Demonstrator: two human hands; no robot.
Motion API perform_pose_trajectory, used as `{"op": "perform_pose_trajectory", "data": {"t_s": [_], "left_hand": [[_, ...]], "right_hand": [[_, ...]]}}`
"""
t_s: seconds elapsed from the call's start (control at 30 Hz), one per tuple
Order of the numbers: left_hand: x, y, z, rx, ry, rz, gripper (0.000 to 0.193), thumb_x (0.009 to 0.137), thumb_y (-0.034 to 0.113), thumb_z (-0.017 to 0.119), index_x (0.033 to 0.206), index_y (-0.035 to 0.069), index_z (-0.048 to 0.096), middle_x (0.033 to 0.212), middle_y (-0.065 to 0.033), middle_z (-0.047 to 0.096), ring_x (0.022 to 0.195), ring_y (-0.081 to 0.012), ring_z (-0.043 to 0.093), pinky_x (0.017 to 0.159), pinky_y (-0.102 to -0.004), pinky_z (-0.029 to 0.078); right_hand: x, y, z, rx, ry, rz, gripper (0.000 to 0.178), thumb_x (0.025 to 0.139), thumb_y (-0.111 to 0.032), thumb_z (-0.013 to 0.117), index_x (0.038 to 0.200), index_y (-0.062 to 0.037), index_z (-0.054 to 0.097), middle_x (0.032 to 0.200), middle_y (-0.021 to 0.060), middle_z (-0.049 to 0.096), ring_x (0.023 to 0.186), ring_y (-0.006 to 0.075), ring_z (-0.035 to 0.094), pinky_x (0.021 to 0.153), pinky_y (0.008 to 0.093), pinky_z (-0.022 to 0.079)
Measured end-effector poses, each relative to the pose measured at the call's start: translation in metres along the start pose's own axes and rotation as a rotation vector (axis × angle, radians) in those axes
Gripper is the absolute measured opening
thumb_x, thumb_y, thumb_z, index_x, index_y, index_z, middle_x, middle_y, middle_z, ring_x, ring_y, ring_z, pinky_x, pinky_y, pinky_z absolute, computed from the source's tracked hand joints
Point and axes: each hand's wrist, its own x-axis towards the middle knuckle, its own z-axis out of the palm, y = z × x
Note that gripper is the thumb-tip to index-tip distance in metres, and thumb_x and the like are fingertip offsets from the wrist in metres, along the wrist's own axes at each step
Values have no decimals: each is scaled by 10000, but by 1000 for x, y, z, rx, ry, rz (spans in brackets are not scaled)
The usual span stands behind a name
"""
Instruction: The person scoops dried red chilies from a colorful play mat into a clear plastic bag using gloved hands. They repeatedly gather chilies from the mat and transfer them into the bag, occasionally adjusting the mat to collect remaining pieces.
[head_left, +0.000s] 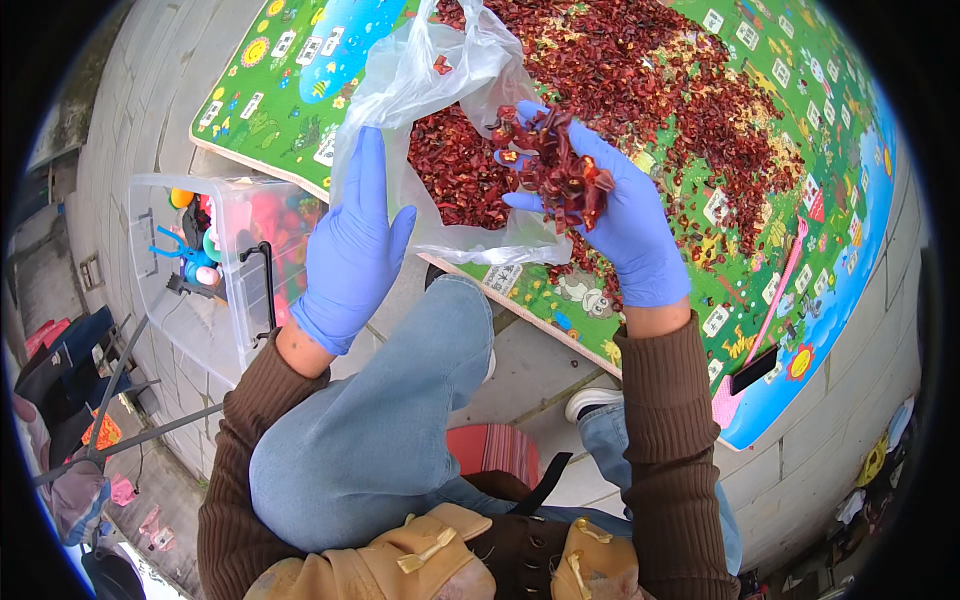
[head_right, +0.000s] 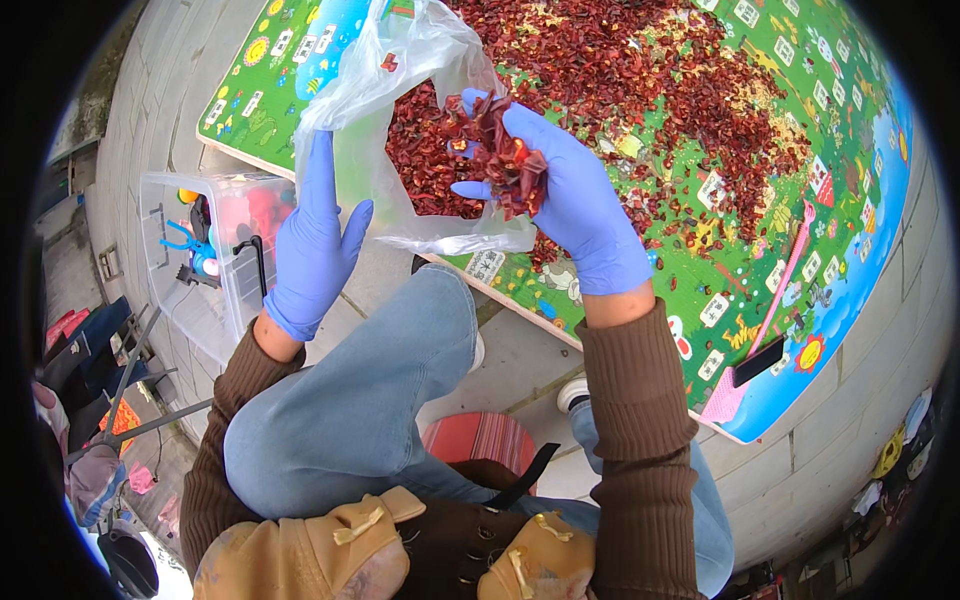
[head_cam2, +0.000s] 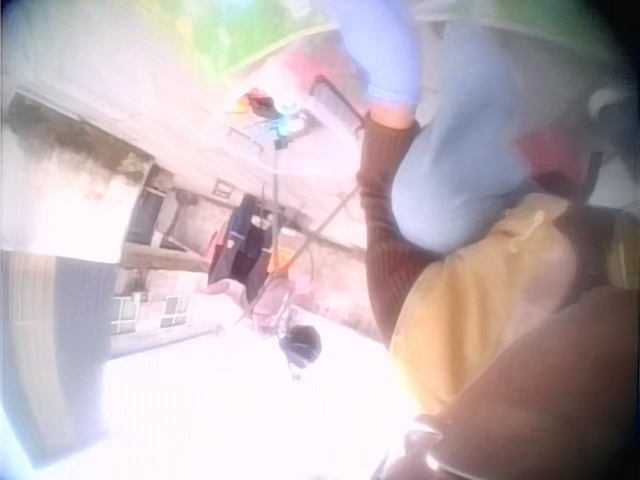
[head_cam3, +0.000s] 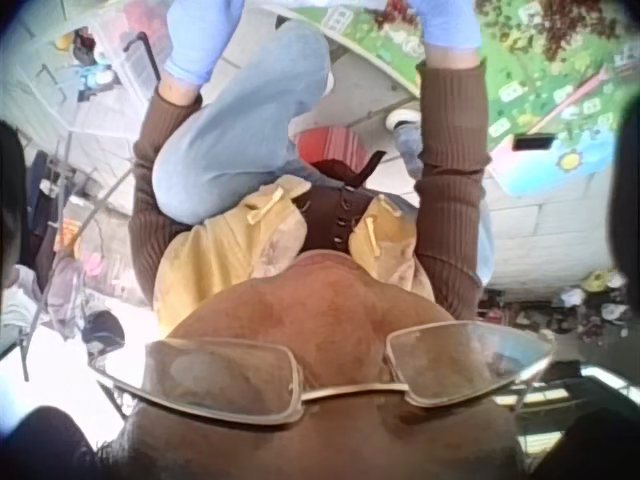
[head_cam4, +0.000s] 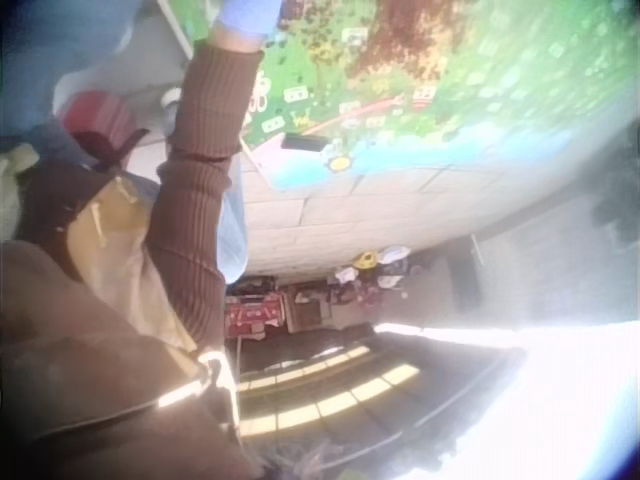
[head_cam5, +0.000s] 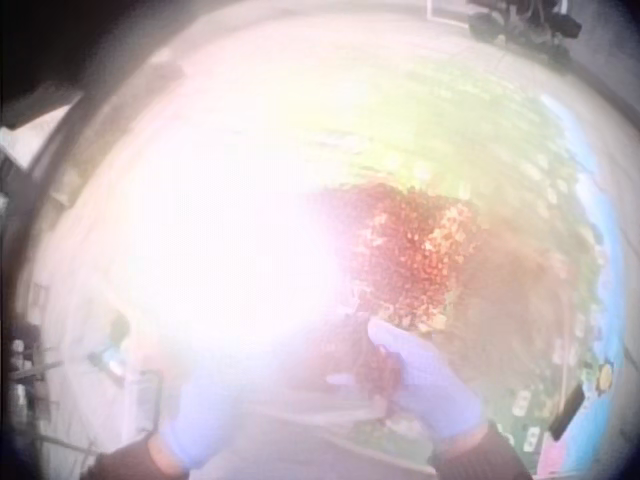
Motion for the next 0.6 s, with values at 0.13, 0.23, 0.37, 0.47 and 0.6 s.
{"op": "perform_pose_trajectory", "data": {"t_s": [0.13,0.23,0.37,0.47,0.6], "left_hand": [[-1,0,-4,-22,0,4,927,854,141,689,1578,-4,128,1557,-266,344,837,-374,693,747,-405,580],[-1,-2,-2,-1,4,-12,944,844,135,690,1585,14,118,1569,-259,325,756,-359,686,704,-410,578],[-1,-6,0,-46,6,6,949,842,129,686,1587,16,108,1578,-259,307,741,-366,685,667,-413,577],[-2,-8,-1,-56,-5,-6,940,848,132,680,1585,9,108,1582,-260,301,739,-365,684,666,-413,575],[-4,-8,-3,-28,9,-19,938,853,139,680,1582,-1,106,1586,-260,295,747,-360,685,678,-407,574]], "right_hand": [[31,7,34,-400,256,27,444,1048,-266,525,1425,-30,517,1288,121,615,1109,217,641,938,441,565],[25,13,34,-374,305,2,455,1036,-233,554,1422,1,499,1323,140,584,1160,263,627,977,433,554],[20,19,28,-287,336,101,475,1044,-246,545,1440,6,478,1354,158,564,1238,259,579,1017,425,530],[20,26,31,-343,306,53,476,1050,-254,534,1443,9,476,1378,156,555,1242,246,575,1044,393,505],[17,37,38,-450,246,68,474,1059,-262,515,1440,17,478,1392,152,553,1241,237,577,1056,375,485]]}}
